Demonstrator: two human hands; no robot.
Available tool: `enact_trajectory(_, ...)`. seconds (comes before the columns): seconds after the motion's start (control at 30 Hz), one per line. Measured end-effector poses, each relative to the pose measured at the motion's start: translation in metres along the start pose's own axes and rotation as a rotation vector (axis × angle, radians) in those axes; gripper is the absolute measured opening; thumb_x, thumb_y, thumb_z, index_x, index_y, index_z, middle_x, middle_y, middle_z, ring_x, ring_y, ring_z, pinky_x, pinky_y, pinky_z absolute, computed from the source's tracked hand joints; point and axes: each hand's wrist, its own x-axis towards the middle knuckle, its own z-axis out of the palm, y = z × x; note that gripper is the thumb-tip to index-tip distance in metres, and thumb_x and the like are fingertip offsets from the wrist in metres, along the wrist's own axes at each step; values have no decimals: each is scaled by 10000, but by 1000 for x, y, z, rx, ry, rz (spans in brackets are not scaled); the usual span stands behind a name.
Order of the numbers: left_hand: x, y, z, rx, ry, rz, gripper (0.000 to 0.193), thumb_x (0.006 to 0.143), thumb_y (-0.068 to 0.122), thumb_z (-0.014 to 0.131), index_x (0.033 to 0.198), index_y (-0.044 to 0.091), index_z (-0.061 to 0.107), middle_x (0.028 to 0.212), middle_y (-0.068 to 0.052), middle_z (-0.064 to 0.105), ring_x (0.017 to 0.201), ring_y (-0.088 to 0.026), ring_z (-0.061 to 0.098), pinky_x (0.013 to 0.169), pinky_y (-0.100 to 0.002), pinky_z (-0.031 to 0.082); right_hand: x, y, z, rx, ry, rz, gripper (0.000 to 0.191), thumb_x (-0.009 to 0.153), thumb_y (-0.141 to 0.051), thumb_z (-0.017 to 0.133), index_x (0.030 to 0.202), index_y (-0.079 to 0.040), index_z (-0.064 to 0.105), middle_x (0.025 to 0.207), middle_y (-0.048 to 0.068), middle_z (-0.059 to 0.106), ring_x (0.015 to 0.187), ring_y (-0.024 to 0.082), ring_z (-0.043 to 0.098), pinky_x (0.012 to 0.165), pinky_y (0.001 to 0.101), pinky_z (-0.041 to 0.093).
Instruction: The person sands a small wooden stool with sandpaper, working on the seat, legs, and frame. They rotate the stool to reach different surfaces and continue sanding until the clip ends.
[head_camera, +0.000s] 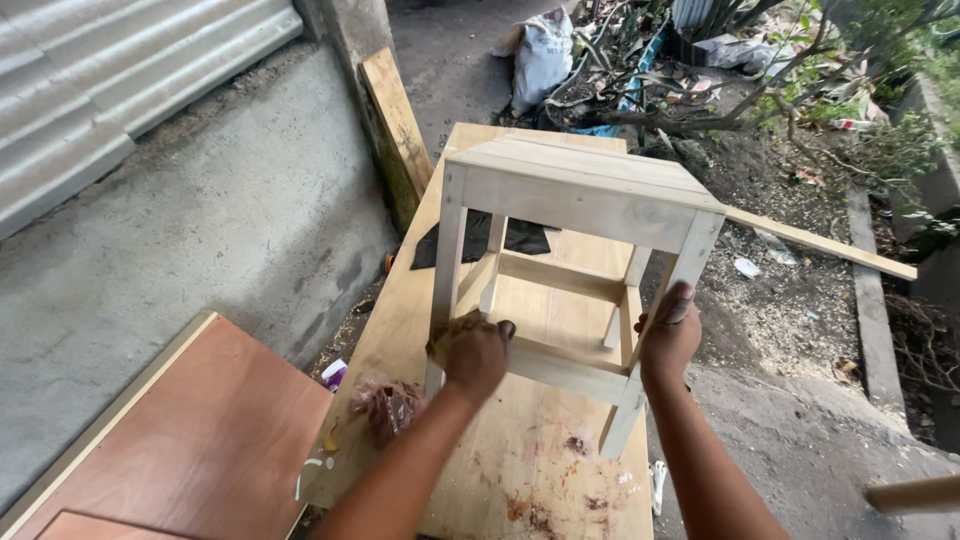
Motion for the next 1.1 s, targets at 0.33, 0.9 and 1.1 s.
enact_trajectory(0.33, 29, 6, 20, 352, 30, 125, 514, 1085, 385, 422, 846, 53, 732, 844, -255, 715, 663, -424, 688, 517, -629, 503, 22, -16, 7, 8, -14, 31, 868, 980, -806, 262, 823, -13, 577, 654, 102, 585, 561, 204, 619, 559, 364, 531)
enact_trajectory(0.9, 59, 33, -36, 37, 128, 51, 542, 1065, 387, 485, 677, 94, 725, 602, -151, 674, 502, -278, 612, 532, -448, 502, 55, -31, 22, 117, -57, 149, 874, 903, -860, 302, 814, -31, 564, 631, 81, 550, 501, 178, 543, 495, 338, 467)
enact_trajectory(1.1, 54, 62, -33, -313, 95, 295, 489, 1065, 312, 494, 691, 70, 695, 646, -155, 679, 603, -319, 677, 659, -479, 553, 81, -21, 20, 144, -229, 165, 831, 926, -826, 297, 821, -47, 568, 648, 78, 568, 552, 188, 590, 533, 355, 524)
